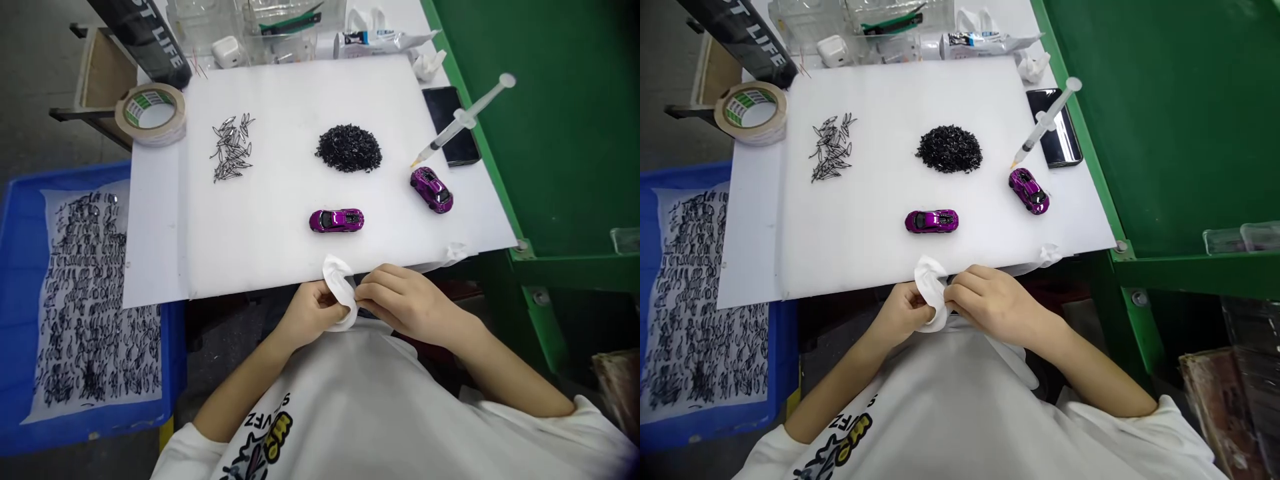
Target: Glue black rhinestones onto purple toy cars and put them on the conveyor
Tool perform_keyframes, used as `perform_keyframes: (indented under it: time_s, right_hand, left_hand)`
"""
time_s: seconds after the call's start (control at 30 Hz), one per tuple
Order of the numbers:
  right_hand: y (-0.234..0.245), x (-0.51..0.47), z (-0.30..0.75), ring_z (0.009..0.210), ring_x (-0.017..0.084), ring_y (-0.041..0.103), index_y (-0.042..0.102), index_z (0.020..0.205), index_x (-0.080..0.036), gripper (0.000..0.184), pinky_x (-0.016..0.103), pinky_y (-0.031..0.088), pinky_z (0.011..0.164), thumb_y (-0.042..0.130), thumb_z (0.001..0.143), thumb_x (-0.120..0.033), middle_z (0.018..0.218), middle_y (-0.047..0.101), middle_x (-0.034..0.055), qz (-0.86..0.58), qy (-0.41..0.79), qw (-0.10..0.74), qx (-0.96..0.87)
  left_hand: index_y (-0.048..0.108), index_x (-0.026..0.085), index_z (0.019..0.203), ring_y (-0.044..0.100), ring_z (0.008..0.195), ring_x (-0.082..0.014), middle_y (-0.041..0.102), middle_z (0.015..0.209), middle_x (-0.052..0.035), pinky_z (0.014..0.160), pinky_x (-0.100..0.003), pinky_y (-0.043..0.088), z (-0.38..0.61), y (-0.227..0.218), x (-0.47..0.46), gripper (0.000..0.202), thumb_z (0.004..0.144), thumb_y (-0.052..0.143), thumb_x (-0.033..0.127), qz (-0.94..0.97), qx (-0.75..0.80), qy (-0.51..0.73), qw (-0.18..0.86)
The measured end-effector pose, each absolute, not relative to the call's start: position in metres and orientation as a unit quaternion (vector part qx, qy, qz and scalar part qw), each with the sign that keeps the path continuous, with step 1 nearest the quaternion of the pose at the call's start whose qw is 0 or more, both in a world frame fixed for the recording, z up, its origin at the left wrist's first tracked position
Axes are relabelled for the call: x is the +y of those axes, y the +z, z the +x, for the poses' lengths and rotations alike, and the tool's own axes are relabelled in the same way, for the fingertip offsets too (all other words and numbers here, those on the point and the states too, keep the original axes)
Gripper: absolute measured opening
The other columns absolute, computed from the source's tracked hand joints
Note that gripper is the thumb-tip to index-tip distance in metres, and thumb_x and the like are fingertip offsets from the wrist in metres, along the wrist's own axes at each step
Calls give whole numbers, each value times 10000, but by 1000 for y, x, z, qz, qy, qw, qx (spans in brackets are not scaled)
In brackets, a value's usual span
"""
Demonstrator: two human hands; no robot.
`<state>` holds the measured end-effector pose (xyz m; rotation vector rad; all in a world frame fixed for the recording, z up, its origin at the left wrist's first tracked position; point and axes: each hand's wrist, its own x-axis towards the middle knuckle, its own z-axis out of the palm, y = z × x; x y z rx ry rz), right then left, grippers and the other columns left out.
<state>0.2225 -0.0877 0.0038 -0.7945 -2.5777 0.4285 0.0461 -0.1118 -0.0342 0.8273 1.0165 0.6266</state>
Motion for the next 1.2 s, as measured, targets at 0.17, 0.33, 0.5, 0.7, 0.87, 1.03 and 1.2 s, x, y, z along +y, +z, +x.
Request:
perform_keyframes:
  time_s: [0.17,0.33,0.5,0.7,0.87,1.03,1.2]
  right_hand:
    - [4,-86,229,665,134,514,539,880,-144,66,254,465,562,489,844,-120,746,592,45,-268,160,192,-930]
    - [22,-79,256,671,129,546,532,864,-223,101,261,454,578,506,833,-130,748,587,21,-400,209,253,-856]
    - [26,-67,251,605,133,502,548,755,-245,84,296,412,550,548,815,-186,692,541,3,-500,266,363,-740]
    - [21,-31,208,696,127,538,549,755,-208,107,248,500,518,575,805,-299,777,528,15,-471,440,490,-587]
    - [17,-10,197,764,113,573,561,756,-170,138,207,532,538,586,799,-299,914,578,30,-442,554,439,-552]
    - [14,-7,198,712,103,598,549,765,-156,180,185,516,477,598,790,-327,974,606,51,-457,590,424,-514]
    - [15,-9,197,794,121,606,559,776,-164,162,219,559,593,600,792,-320,964,617,52,-463,600,422,-498]
  left_hand:
    - [562,144,702,469,577,-104,532,636,17,534,-217,366,48,-35,-113,130,640,575,258,424,481,284,713]
    - [575,163,715,525,604,-142,585,664,3,553,-241,364,26,-7,-121,121,758,524,264,587,535,165,585]
    - [608,234,952,607,638,-141,676,783,20,573,-244,398,-5,38,-94,221,898,400,285,813,514,126,243]
    - [522,178,1048,584,923,-218,615,1039,-37,740,-303,447,4,34,-6,339,724,615,203,890,423,84,145]
    - [493,197,986,602,854,-190,655,929,12,743,-299,440,2,32,17,326,708,661,234,876,415,90,230]
    - [490,214,1003,634,945,-181,675,984,21,821,-309,429,-6,37,15,243,795,606,258,836,433,122,316]
    - [509,225,1079,629,971,-197,681,995,4,804,-306,450,-6,31,14,314,796,620,302,800,465,143,351]
